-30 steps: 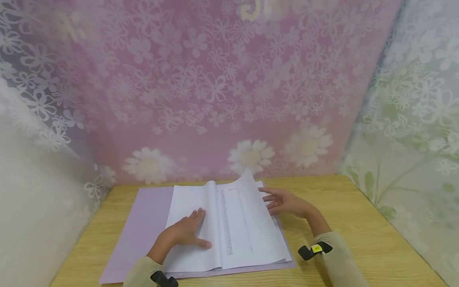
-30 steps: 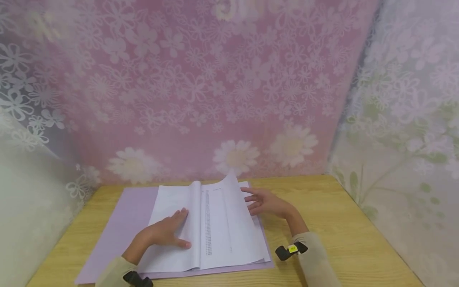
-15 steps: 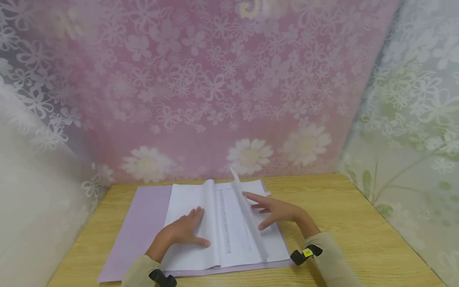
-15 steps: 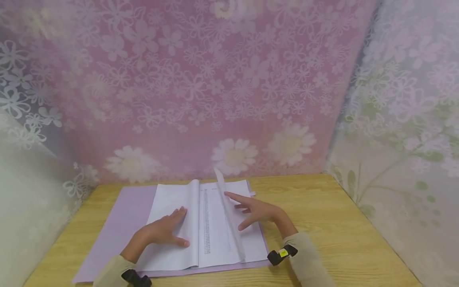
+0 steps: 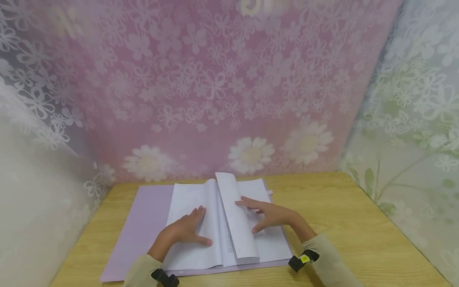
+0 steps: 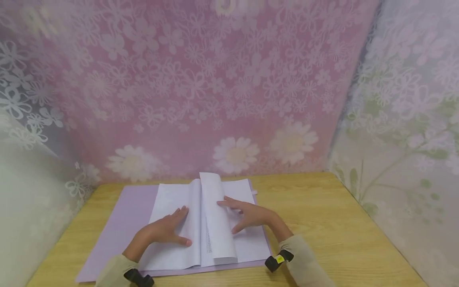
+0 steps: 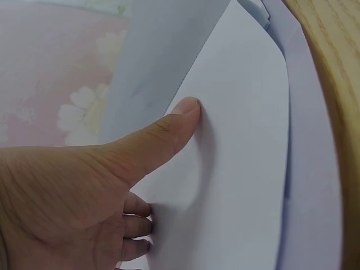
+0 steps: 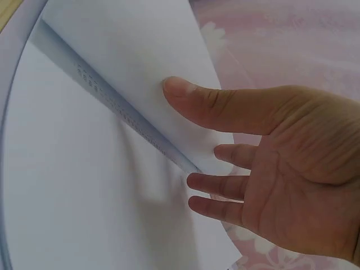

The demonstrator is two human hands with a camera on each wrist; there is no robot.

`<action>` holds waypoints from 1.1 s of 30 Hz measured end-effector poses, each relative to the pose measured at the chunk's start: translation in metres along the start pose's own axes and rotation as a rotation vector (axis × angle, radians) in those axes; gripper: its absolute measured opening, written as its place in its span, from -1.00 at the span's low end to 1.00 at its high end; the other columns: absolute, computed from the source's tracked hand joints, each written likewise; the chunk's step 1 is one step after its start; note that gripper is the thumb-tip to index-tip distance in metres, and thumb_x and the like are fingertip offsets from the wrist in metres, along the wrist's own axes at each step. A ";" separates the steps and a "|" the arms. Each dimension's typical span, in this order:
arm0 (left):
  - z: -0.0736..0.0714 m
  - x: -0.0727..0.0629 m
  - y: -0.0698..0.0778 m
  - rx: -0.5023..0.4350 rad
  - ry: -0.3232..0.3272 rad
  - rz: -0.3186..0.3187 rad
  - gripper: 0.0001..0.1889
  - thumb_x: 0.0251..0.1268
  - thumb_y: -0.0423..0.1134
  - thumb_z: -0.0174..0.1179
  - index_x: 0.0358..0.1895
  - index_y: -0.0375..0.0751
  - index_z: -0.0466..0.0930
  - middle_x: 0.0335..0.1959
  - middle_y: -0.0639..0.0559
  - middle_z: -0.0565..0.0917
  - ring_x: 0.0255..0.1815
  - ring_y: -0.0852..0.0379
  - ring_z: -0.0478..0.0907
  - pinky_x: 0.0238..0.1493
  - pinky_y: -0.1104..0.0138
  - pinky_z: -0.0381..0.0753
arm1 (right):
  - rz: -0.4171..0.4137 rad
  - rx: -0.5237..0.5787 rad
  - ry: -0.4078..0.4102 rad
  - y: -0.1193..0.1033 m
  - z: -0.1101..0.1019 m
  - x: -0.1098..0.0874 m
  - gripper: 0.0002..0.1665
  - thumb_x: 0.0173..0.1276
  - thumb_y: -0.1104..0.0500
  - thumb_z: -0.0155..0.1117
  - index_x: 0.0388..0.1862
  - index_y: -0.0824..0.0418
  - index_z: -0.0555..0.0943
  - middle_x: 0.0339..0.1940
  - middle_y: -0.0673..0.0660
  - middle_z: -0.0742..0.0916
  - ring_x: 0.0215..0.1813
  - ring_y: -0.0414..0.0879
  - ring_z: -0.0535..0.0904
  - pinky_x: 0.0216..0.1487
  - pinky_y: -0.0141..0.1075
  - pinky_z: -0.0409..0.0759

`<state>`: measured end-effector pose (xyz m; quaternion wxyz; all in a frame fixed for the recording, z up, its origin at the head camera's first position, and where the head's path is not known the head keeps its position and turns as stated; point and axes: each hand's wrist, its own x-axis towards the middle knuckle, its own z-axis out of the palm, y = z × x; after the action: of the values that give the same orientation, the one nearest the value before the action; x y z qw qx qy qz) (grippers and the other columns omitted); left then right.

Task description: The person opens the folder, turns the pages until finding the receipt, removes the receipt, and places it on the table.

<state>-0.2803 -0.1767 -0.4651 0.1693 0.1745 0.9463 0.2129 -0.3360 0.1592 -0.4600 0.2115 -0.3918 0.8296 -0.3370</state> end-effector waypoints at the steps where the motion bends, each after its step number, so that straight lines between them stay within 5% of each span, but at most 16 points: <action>1: 0.000 0.000 0.000 0.003 -0.001 -0.003 0.24 0.05 0.26 0.48 0.63 -0.34 -0.03 0.67 -0.27 0.03 0.68 -0.24 -0.01 0.59 -0.17 0.13 | 0.011 -0.011 0.003 -0.001 0.001 0.000 0.17 0.22 -0.02 0.56 0.68 0.06 0.11 0.72 0.29 0.01 0.66 0.31 0.07 0.48 0.26 0.34; 14: -0.004 0.002 0.001 0.010 0.015 0.000 0.25 0.04 0.29 0.48 0.63 -0.32 -0.02 0.67 -0.25 0.04 0.68 -0.23 0.01 0.58 -0.16 0.17 | 0.055 -0.088 0.031 -0.011 0.007 0.000 0.07 0.22 -0.07 0.55 0.64 -0.01 0.24 0.71 0.26 0.08 0.68 0.30 0.02 0.58 0.29 0.12; 33: -0.014 -0.007 0.000 -0.067 0.027 0.020 0.18 0.03 0.15 0.55 0.62 -0.30 0.06 0.66 -0.23 0.10 0.67 -0.23 0.04 0.58 -0.13 0.19 | 0.050 -0.132 0.094 -0.025 0.024 0.005 -0.06 0.29 -0.11 0.49 0.58 0.04 0.34 0.69 0.28 0.17 0.67 0.29 0.08 0.55 0.28 0.19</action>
<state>-0.2795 -0.1846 -0.4512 0.1601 0.1752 0.9391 0.2487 -0.3110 0.1343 -0.4588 0.1546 -0.3680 0.8684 -0.2943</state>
